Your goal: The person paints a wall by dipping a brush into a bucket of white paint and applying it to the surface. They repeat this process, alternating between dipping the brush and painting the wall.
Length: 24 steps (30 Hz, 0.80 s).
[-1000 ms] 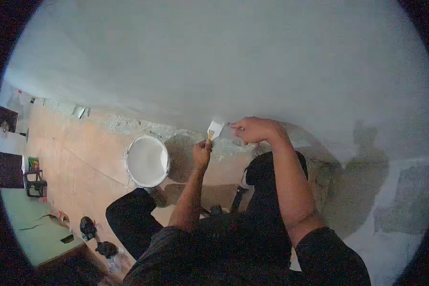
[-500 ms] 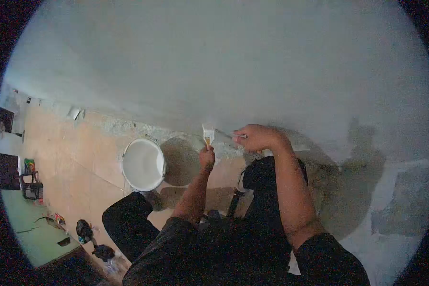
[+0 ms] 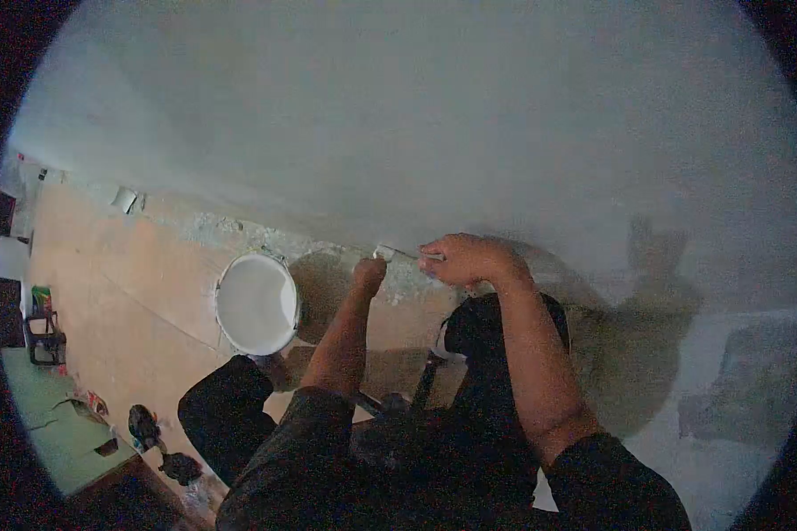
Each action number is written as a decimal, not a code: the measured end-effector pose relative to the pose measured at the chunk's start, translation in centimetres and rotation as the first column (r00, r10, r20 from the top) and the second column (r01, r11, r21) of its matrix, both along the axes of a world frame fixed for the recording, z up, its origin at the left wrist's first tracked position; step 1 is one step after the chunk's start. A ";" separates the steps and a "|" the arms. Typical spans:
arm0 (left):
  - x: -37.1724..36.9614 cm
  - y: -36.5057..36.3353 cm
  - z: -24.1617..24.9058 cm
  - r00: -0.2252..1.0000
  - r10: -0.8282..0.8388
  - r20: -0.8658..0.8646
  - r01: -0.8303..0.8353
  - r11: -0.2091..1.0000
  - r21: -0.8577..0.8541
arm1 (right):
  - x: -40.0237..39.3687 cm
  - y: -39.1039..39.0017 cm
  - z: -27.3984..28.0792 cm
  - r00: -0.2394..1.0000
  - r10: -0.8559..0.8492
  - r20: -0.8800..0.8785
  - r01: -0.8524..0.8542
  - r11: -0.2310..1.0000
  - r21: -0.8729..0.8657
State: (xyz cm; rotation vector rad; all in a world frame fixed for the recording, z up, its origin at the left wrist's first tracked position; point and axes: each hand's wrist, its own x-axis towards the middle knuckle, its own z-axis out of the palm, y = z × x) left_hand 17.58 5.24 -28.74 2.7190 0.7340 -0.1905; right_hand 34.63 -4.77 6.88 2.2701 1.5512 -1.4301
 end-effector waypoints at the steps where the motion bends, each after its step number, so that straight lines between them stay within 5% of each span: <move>1: -0.1 -0.4 0.8 0.945 0.322 0.061 -0.287 0.904 -0.318 | 0.1 0.1 0.0 0.999 -0.003 -0.049 0.002 1.000 -0.015; 4: -0.9 -1.7 2.8 0.695 0.719 -0.006 -0.580 0.555 -0.597 | -0.1 0.3 -0.3 0.995 -0.006 -0.101 0.001 0.999 -0.047; 5: -2.0 -2.2 3.4 0.647 0.743 0.173 -0.508 0.589 -0.629 | -0.1 0.4 -0.6 0.995 -0.007 -0.095 0.001 0.998 -0.068; 8: -3.4 -3.6 14.0 0.546 0.831 0.104 -0.496 0.421 -0.760 | -0.7 0.1 -0.8 0.998 -0.011 -0.063 0.010 1.000 -0.023; 10: -3.9 -4.6 18.0 0.272 0.957 0.100 -0.285 0.179 -0.942 | -1.5 0.3 -0.1 0.998 -0.008 -0.066 0.004 0.998 -0.069; 14: -4.8 -4.3 19.4 0.356 0.918 0.172 -0.316 0.292 -0.902 | -1.7 0.3 -1.6 0.997 0.078 0.017 -0.076 0.993 -0.087; 16: -3.9 -3.7 16.9 0.197 0.975 0.101 -0.248 0.149 -0.957 | -1.8 0.4 -1.5 0.983 0.158 0.091 -0.157 0.987 -0.013; 19: -3.5 -1.7 12.8 0.364 0.931 0.039 -0.309 0.160 -0.938 | -1.8 0.3 -1.2 0.995 0.098 0.037 -0.097 0.995 -0.016; 22: -2.7 -1.6 9.5 0.326 0.944 -0.060 -0.296 0.042 -0.954 | -1.2 0.9 -2.5 0.995 0.096 -0.008 -0.097 0.991 -0.092; 24: -2.8 -2.1 4.9 0.306 0.951 -0.037 -0.278 0.052 -0.959 | -1.7 0.8 -2.5 0.971 0.207 0.122 -0.217 0.973 0.082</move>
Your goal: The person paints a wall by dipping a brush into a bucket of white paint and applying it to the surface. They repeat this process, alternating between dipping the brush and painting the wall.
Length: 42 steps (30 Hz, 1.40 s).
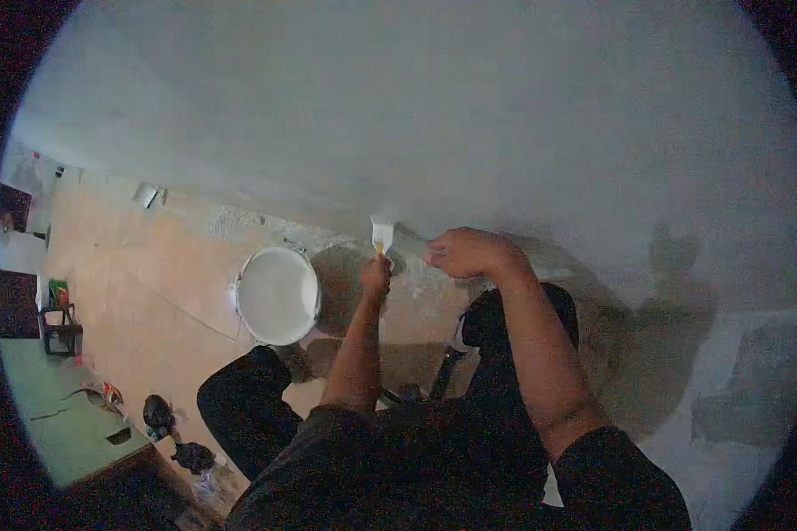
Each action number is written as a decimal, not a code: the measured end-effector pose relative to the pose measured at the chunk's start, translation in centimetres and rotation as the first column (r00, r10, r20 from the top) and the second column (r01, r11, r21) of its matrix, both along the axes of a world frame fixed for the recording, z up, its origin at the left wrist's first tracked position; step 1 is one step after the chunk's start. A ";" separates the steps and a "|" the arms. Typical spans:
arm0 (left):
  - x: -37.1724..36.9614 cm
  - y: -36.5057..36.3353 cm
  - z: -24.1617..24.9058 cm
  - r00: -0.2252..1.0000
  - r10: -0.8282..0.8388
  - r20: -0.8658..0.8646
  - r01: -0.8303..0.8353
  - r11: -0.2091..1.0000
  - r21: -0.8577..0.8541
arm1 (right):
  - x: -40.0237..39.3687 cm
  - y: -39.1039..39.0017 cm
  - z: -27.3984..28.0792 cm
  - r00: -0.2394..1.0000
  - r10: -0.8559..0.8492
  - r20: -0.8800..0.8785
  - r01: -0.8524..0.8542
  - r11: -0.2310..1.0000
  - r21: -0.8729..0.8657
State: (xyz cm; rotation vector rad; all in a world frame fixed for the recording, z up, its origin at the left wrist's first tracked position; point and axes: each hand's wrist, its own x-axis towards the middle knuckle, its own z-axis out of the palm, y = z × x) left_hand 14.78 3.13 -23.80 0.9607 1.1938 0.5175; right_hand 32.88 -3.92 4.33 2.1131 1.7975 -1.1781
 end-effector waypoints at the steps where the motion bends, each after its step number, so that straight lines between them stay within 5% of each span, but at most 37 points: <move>1: 0.2 -0.1 -0.9 0.986 -0.068 -0.152 0.078 0.995 0.063 | -0.1 0.2 -0.2 1.000 -0.003 0.004 0.003 1.000 -0.002; 4: 0.5 -0.2 -3.3 0.943 -0.149 -0.297 0.168 0.985 0.038 | -0.7 1.1 0.0 0.993 -0.097 -0.069 0.093 0.994 -0.066; 7: 0.8 -0.8 -4.7 0.951 -0.204 -0.233 0.237 0.964 0.122 | -0.8 1.7 -0.2 0.998 -0.014 -0.067 0.009 0.997 -0.079; 9: 1.4 -0.5 -5.3 0.917 -0.236 -0.320 0.199 0.969 -0.145 | -0.8 1.6 -1.0 0.993 0.029 -0.113 -0.022 0.998 0.065; 10: 1.3 -0.2 -5.6 0.917 -0.240 -0.319 0.202 0.968 -0.147 | -0.8 1.6 -0.9 0.993 0.026 -0.112 -0.019 0.998 0.063; 11: 1.2 0.2 -5.8 0.708 -0.396 -0.585 0.567 0.812 0.136 | -0.7 1.5 -0.7 0.995 0.003 -0.102 0.001 0.999 0.032; 12: 1.2 0.5 -6.4 0.432 -0.350 -0.831 0.858 0.442 0.260 | -0.8 1.4 -0.1 0.996 -0.019 -0.091 0.019 1.000 0.002; 16: 2.0 1.0 -5.8 0.230 -0.430 -0.873 0.921 0.387 0.052 | -0.5 1.4 2.1 0.993 -0.086 -0.079 0.072 0.985 -0.159; 18: 1.7 0.9 -4.8 0.326 -0.195 -0.925 0.928 0.254 0.274 | -0.1 1.0 1.2 0.991 -0.084 -0.107 0.075 0.994 -0.084; 20: 1.5 1.3 -3.8 0.684 -0.298 -0.666 0.584 0.771 0.254 | 0.1 0.6 0.2 0.996 -0.029 -0.084 0.030 1.000 0.006; 21: 1.1 0.6 0.1 0.776 -0.272 -0.569 0.477 0.844 0.246 | 0.0 0.5 0.0 0.998 0.022 -0.055 -0.017 0.996 0.089; 22: 0.4 0.8 1.0 0.751 -0.273 -0.602 0.522 0.804 0.286 | -0.3 0.5 0.9 0.998 0.023 -0.061 -0.017 0.995 0.097; 24: -0.9 1.0 2.5 0.699 -0.257 -0.667 0.604 0.712 0.359 | -0.8 0.8 3.7 0.989 -0.088 -0.115 0.068 0.984 -0.165; 25: -1.1 0.4 7.8 0.834 -0.223 -0.505 0.442 0.819 0.367 | -0.6 0.8 2.1 0.989 -0.099 -0.114 0.081 0.985 -0.149; 28: -1.7 0.9 14.2 0.953 -0.125 -0.275 0.208 0.932 0.297 | -1.0 0.5 2.2 0.991 -0.095 -0.091 0.086 0.991 -0.103; 30: -2.5 0.9 22.0 0.940 -0.112 -0.321 0.193 0.953 0.233 | -1.4 0.6 2.9 0.993 -0.090 -0.078 0.079 0.989 -0.127; 31: -3.8 1.8 21.1 0.848 -0.117 -0.517 0.473 0.606 0.639 | -1.6 0.7 3.2 0.994 -0.085 -0.061 0.075 0.985 -0.154; 32: -4.2 1.9 22.0 0.848 -0.108 -0.519 0.471 0.602 0.645 | -1.8 0.7 3.5 0.995 -0.080 -0.062 0.070 0.987 -0.144; 33: -4.3 1.6 24.8 0.936 -0.095 -0.339 0.243 0.870 0.428 | -2.0 0.6 3.6 0.994 -0.085 -0.072 0.075 0.989 -0.128; 34: -4.4 1.4 26.4 0.986 -0.007 -0.166 0.024 0.995 0.100 | -2.1 0.5 3.6 0.992 -0.092 -0.084 0.082 0.990 -0.116; 36: -5.8 1.8 24.5 0.989 -0.110 -0.102 0.139 0.932 0.336 | -2.0 0.9 2.6 0.993 -0.079 -0.090 0.066 0.988 -0.138; 39: -5.7 2.6 21.8 0.975 -0.077 0.210 0.042 0.985 0.165 | -1.7 1.1 1.4 0.994 -0.067 -0.090 0.055 0.990 -0.133; 42: -3.1 3.5 19.2 0.992 -0.121 0.032 0.119 0.992 0.041 | -2.1 0.9 1.6 0.996 -0.059 -0.065 0.052 0.992 -0.115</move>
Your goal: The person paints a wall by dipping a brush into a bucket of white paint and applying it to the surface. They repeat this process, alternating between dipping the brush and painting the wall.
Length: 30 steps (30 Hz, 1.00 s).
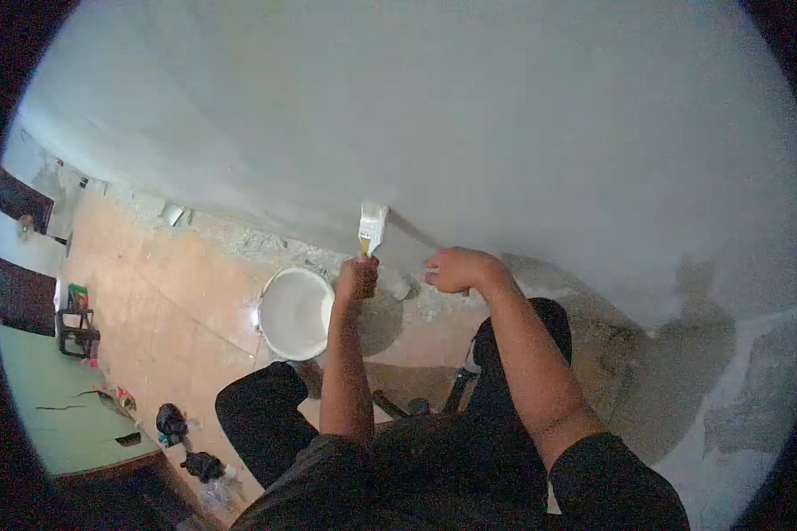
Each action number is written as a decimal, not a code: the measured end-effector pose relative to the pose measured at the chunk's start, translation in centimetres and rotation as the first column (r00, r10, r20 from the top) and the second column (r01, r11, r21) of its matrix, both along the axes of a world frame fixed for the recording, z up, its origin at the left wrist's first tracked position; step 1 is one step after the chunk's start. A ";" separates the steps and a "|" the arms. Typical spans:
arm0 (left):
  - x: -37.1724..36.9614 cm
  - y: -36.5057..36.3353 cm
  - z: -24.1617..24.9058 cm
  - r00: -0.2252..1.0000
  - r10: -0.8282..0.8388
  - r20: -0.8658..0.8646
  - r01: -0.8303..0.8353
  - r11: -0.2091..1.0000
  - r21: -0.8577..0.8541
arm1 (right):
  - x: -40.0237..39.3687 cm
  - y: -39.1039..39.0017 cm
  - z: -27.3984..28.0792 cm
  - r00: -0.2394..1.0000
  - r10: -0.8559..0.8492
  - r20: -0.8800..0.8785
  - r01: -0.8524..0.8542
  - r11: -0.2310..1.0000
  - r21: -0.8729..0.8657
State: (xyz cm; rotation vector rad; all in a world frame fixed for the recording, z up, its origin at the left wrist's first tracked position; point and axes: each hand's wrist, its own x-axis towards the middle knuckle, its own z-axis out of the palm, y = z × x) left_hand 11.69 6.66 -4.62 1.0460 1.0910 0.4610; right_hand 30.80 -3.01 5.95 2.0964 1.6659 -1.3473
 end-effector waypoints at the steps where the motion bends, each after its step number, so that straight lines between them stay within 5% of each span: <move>1: -0.2 0.7 -4.1 0.989 -0.130 0.064 0.120 0.981 0.151 | 0.1 0.1 0.5 1.000 0.009 0.023 -0.009 1.000 0.000; 2: 0.6 0.7 -5.0 0.988 -0.134 0.073 0.122 0.982 0.142 | 0.2 0.1 1.3 1.000 0.006 0.031 -0.005 1.000 -0.011; 4: 1.5 0.8 -6.7 0.948 -0.193 -0.253 0.235 0.961 0.144 | 0.2 0.0 2.3 0.999 -0.029 -0.022 0.029 0.999 -0.024; 8: 0.6 -0.3 -12.8 0.888 -0.148 -0.436 0.247 0.952 0.180 | 0.9 1.0 -0.9 0.999 -0.011 -0.049 0.008 0.998 -0.065; 9: 0.3 0.1 -15.4 0.753 -0.263 -0.603 0.544 0.765 0.345 | 1.0 1.0 -1.2 0.998 0.001 -0.062 -0.001 1.000 -0.005; 11: -0.1 -0.3 -17.3 0.576 -0.298 -0.761 0.781 0.476 0.404 | 0.9 0.9 -1.7 0.997 0.016 -0.075 -0.013 0.999 0.039; 13: 0.4 -0.1 -17.6 0.575 -0.336 -0.746 0.726 0.630 0.276 | 0.8 1.3 -1.7 0.997 0.040 -0.059 -0.036 0.997 0.068; 17: 0.6 0.4 -16.7 0.605 -0.327 -0.726 0.586 0.800 0.128 | 0.8 0.9 -0.1 0.994 -0.087 -0.070 0.084 0.996 -0.040; 19: 0.4 0.0 -14.1 0.502 -0.142 -0.853 0.759 0.545 0.356 | 1.2 0.6 -1.7 0.997 -0.044 -0.056 0.047 0.997 0.062; 20: 0.5 -0.2 -12.9 0.499 -0.137 -0.856 0.759 0.545 0.355 | 1.3 0.6 -1.7 0.997 -0.040 -0.061 0.044 0.997 0.066; 22: 0.8 -0.6 -9.9 0.707 -0.042 -0.706 0.533 0.687 0.493 | 1.1 0.4 0.4 0.995 -0.072 -0.068 0.068 0.996 -0.059; 24: 0.8 -1.2 -5.2 0.615 0.006 -0.789 0.741 0.339 0.580 | 1.2 -0.1 -0.2 0.999 -0.019 -0.032 0.020 1.000 0.024; 26: 1.4 -2.9 3.1 0.868 -0.070 -0.492 0.244 0.923 0.298 | 1.3 -0.4 1.0 0.998 -0.042 -0.052 0.040 0.998 -0.039; 27: 0.9 -4.0 4.7 0.967 0.008 -0.256 0.034 0.986 0.160 | 1.5 -0.7 0.9 0.998 -0.041 -0.055 0.039 0.998 -0.039; 29: 0.2 -4.3 4.3 0.957 -0.023 -0.289 0.097 0.965 0.245 | 2.2 -1.1 0.6 0.994 -0.096 -0.051 0.095 0.995 -0.010; 30: -0.1 -4.7 3.2 0.986 0.022 -0.166 0.000 0.992 0.128 | 2.4 -1.2 0.6 0.995 -0.091 -0.052 0.090 0.996 -0.017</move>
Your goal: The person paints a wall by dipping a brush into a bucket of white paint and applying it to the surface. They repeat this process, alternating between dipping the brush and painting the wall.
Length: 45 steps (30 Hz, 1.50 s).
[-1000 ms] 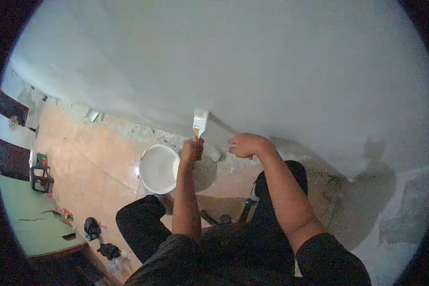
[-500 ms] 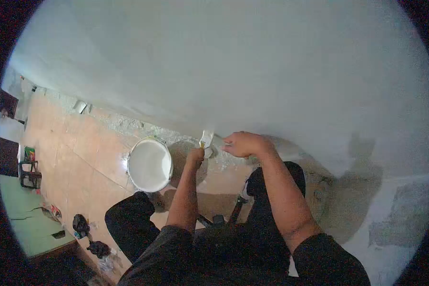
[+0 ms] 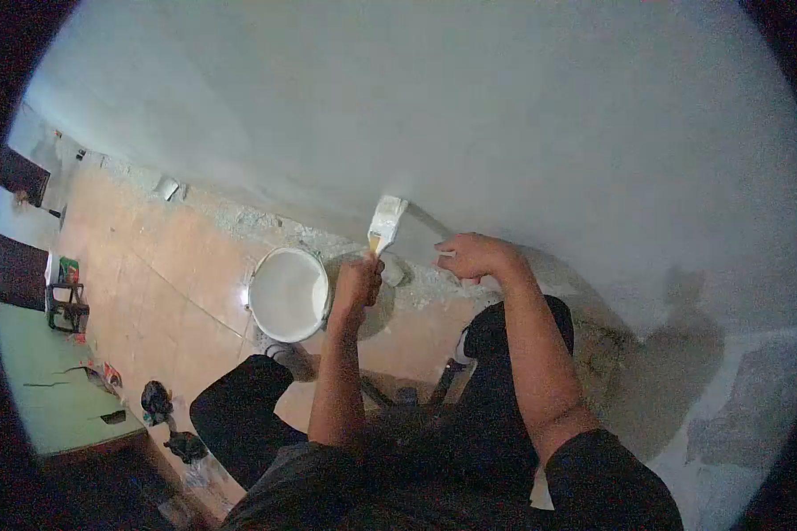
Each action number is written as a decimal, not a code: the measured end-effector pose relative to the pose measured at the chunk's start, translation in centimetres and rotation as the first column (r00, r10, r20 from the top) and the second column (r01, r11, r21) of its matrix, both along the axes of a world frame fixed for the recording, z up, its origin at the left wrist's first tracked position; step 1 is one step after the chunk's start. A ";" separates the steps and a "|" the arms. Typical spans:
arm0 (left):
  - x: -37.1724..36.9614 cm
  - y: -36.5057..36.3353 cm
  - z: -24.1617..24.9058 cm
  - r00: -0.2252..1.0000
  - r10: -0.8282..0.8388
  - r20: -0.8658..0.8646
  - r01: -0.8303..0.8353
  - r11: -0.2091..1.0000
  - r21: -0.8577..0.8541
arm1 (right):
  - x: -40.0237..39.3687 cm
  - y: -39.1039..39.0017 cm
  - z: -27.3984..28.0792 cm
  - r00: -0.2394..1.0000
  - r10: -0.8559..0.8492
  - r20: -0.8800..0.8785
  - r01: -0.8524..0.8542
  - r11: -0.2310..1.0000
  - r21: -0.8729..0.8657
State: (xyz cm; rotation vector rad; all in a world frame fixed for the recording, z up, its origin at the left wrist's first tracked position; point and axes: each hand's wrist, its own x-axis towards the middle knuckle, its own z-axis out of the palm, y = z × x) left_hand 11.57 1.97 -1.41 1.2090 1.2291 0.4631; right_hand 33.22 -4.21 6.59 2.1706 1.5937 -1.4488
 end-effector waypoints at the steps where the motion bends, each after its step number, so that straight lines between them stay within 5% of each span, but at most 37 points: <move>1: -0.3 -0.4 -1.1 0.989 0.092 0.114 -0.077 0.989 -0.127 | 0.1 -0.1 0.3 0.999 -0.029 -0.016 0.029 1.000 0.010; 4: -0.2 -0.8 -2.8 0.955 -0.002 0.298 0.062 0.980 -0.191 | 0.6 -0.1 -0.5 0.999 -0.035 -0.017 0.036 0.998 0.054; 5: 0.1 -1.0 -3.0 0.983 -0.180 0.041 0.178 0.982 0.066 | 0.8 -0.3 -1.2 1.000 -0.007 -0.003 0.008 0.997 0.079; 9: 2.4 -0.7 -14.4 0.968 -0.157 0.194 0.160 0.987 0.002 | 0.5 0.0 0.8 0.997 -0.065 -0.042 0.064 0.998 -0.009; 11: 4.0 -0.6 -18.4 0.965 -0.145 -0.218 0.156 0.987 0.035 | 0.7 0.1 0.5 0.998 -0.041 -0.041 0.042 0.999 0.015; 15: 4.4 -0.4 -25.1 0.899 -0.272 -0.344 0.328 0.937 0.118 | 0.9 0.6 -0.1 0.997 -0.064 -0.034 0.062 0.996 -0.062; 17: 5.1 -0.5 -29.2 0.876 -0.213 -0.433 0.239 0.971 0.005 | 1.0 0.2 -2.8 0.993 0.100 0.070 -0.114 0.962 0.247; 20: 5.3 -0.2 -37.0 0.779 -0.295 -0.553 0.360 0.933 0.010 | 0.1 0.4 -2.5 1.000 -0.001 -0.015 0.004 0.985 0.172; 24: 5.6 -0.2 -28.7 0.767 -0.441 -0.466 0.523 0.850 0.057 | 0.0 0.8 -2.3 0.996 0.085 -0.016 -0.079 0.967 0.243; 26: 6.2 0.0 -26.5 0.629 -0.568 -0.530 0.615 0.781 -0.108 | -0.2 1.2 -0.4 0.999 0.025 -0.025 -0.024 0.999 0.034; 27: 6.8 -0.1 -26.8 0.542 -0.475 -0.693 0.717 0.691 0.087 | -0.1 1.1 -1.1 0.999 0.049 -0.015 -0.048 0.996 0.076; 30: 7.6 0.1 -26.1 0.621 -0.455 -0.638 0.714 0.663 0.223 | 0.3 1.2 -2.4 0.999 -0.006 -0.053 0.006 1.000 0.001; 32: 7.0 -0.4 -36.1 0.712 -0.403 -0.575 0.594 0.782 0.188 | 0.4 1.5 -2.3 0.999 0.006 -0.043 -0.006 1.000 -0.016; 34: 7.2 -1.1 -28.4 0.871 -0.240 -0.428 0.221 0.971 -0.094 | 0.2 1.6 -1.9 0.999 0.021 -0.035 -0.022 0.999 -0.024; 38: 5.7 -1.8 -19.2 0.916 -0.138 -0.376 0.198 0.972 0.126 | -0.2 1.5 -1.1 0.999 0.047 -0.007 -0.046 0.998 0.053; 40: 5.5 -1.4 -12.9 0.978 0.046 -0.205 -0.084 0.980 -0.182 | -0.3 1.3 -0.5 0.995 0.097 0.017 -0.098 0.989 0.107; 41: 4.8 -1.8 -10.6 0.994 0.110 0.003 -0.108 0.986 -0.130 | -0.4 1.1 -0.1 0.998 0.061 -0.010 -0.060 0.995 0.082; 42: 4.3 -1.7 -8.6 0.993 0.114 0.006 -0.112 0.986 -0.119 | -0.5 1.0 0.3 0.999 0.025 -0.035 -0.023 0.998 0.057; 44: 3.1 -1.4 -5.1 0.993 -0.023 -0.112 0.041 0.986 0.159 | -0.5 0.5 0.6 1.000 0.016 -0.014 -0.015 0.997 0.075; 45: 2.6 -1.2 -3.4 0.999 0.029 -0.041 -0.026 0.997 0.080 | -0.6 0.3 0.7 1.000 0.004 0.007 -0.005 0.996 0.084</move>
